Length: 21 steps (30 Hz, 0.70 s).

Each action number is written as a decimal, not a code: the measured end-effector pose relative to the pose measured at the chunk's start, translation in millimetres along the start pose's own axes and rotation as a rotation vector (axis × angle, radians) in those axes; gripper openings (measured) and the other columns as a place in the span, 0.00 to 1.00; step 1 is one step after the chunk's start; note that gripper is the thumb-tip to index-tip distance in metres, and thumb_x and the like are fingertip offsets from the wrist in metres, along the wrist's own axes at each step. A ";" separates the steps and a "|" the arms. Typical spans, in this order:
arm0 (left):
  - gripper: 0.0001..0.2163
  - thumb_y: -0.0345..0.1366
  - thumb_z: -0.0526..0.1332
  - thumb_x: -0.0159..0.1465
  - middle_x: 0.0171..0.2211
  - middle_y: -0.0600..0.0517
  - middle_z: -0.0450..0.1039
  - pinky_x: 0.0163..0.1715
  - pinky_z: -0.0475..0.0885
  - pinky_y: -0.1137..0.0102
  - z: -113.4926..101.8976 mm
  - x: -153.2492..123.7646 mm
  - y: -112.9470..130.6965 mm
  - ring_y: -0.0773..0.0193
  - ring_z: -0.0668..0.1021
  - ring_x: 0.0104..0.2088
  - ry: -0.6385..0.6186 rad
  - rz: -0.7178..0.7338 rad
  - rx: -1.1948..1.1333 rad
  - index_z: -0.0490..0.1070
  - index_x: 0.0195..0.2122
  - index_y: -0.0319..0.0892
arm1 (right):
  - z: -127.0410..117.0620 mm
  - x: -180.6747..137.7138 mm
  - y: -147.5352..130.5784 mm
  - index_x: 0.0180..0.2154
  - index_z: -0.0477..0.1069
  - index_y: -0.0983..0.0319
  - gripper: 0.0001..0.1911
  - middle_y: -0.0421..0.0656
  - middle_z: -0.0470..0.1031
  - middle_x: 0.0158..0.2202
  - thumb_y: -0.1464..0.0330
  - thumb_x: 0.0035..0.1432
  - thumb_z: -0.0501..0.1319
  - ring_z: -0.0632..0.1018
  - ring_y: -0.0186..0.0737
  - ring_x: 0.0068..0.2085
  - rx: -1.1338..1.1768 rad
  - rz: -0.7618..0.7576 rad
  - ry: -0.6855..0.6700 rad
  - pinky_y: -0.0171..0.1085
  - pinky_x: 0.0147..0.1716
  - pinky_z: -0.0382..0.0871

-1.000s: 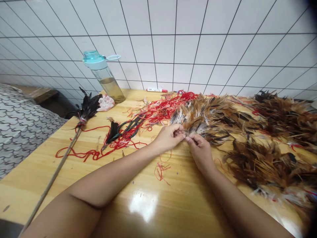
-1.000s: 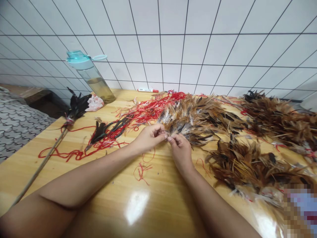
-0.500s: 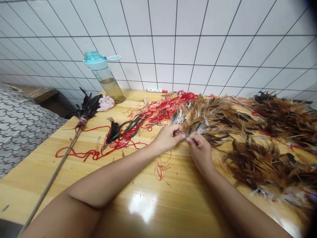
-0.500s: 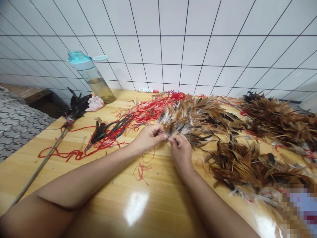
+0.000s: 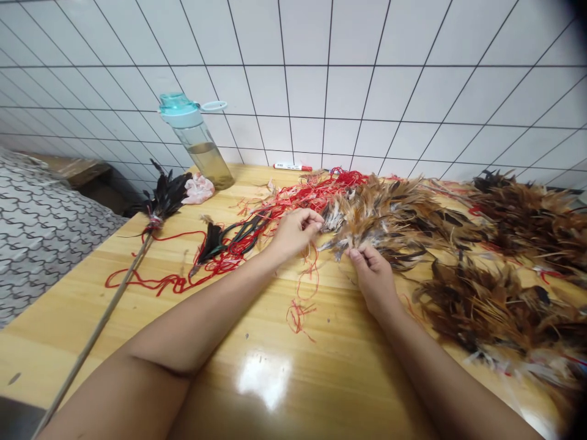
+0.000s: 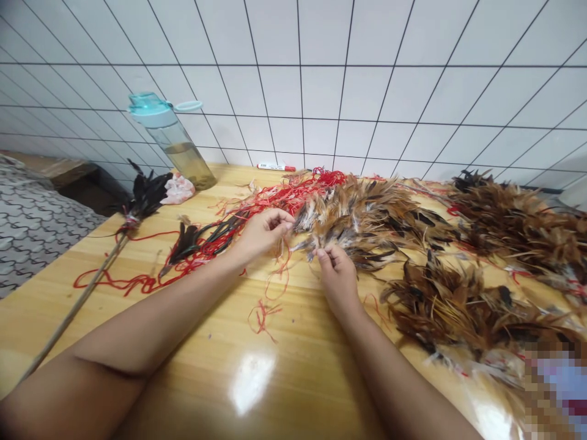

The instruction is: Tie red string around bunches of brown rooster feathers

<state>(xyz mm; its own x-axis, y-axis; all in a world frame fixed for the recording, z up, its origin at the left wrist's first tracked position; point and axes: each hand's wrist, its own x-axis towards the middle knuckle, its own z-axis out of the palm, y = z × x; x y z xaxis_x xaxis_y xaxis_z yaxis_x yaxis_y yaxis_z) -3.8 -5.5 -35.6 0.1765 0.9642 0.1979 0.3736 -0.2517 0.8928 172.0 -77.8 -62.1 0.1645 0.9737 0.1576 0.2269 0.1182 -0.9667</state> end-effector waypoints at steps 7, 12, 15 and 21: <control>0.05 0.32 0.58 0.58 0.29 0.52 0.72 0.35 0.65 0.70 -11.6 0.2 2.3 0.65 0.72 0.33 -0.112 0.123 0.479 0.72 0.29 0.40 | -1.4 -0.7 -7.5 0.30 0.72 0.61 0.10 0.40 0.75 0.30 0.61 0.55 0.59 0.73 0.39 0.36 0.062 0.077 0.028 0.38 0.41 0.64; 0.05 0.37 0.61 0.58 0.34 0.50 0.72 0.33 0.66 0.69 -0.1 -14.2 13.5 0.62 0.73 0.34 -0.283 0.181 0.664 0.71 0.32 0.41 | -1.6 -0.4 -6.2 0.29 0.72 0.61 0.11 0.40 0.74 0.29 0.61 0.55 0.59 0.72 0.38 0.34 0.065 0.069 0.020 0.37 0.38 0.64; 0.04 0.34 0.57 0.61 0.35 0.47 0.73 0.34 0.66 0.68 4.6 -16.9 14.3 0.60 0.74 0.35 -0.314 0.190 0.790 0.71 0.33 0.41 | -1.2 -0.4 -5.5 0.29 0.72 0.61 0.11 0.39 0.73 0.27 0.60 0.55 0.59 0.71 0.37 0.32 0.041 0.066 0.016 0.36 0.35 0.63; 0.06 0.31 0.54 0.61 0.32 0.47 0.72 0.33 0.65 0.67 -2.4 -13.2 16.6 0.60 0.73 0.33 -0.300 0.123 0.787 0.69 0.32 0.40 | -1.1 -0.8 -6.3 0.29 0.72 0.61 0.11 0.40 0.74 0.28 0.61 0.55 0.59 0.72 0.38 0.32 0.045 0.061 0.013 0.37 0.36 0.63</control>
<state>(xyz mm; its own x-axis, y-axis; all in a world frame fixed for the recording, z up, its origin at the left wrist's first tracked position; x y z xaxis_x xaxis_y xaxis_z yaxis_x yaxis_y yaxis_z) -2.0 -22.2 -22.5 0.4495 0.8912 0.0605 0.8407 -0.4450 0.3085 171.5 -79.6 -55.9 0.1891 0.9768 0.1004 0.1728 0.0675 -0.9826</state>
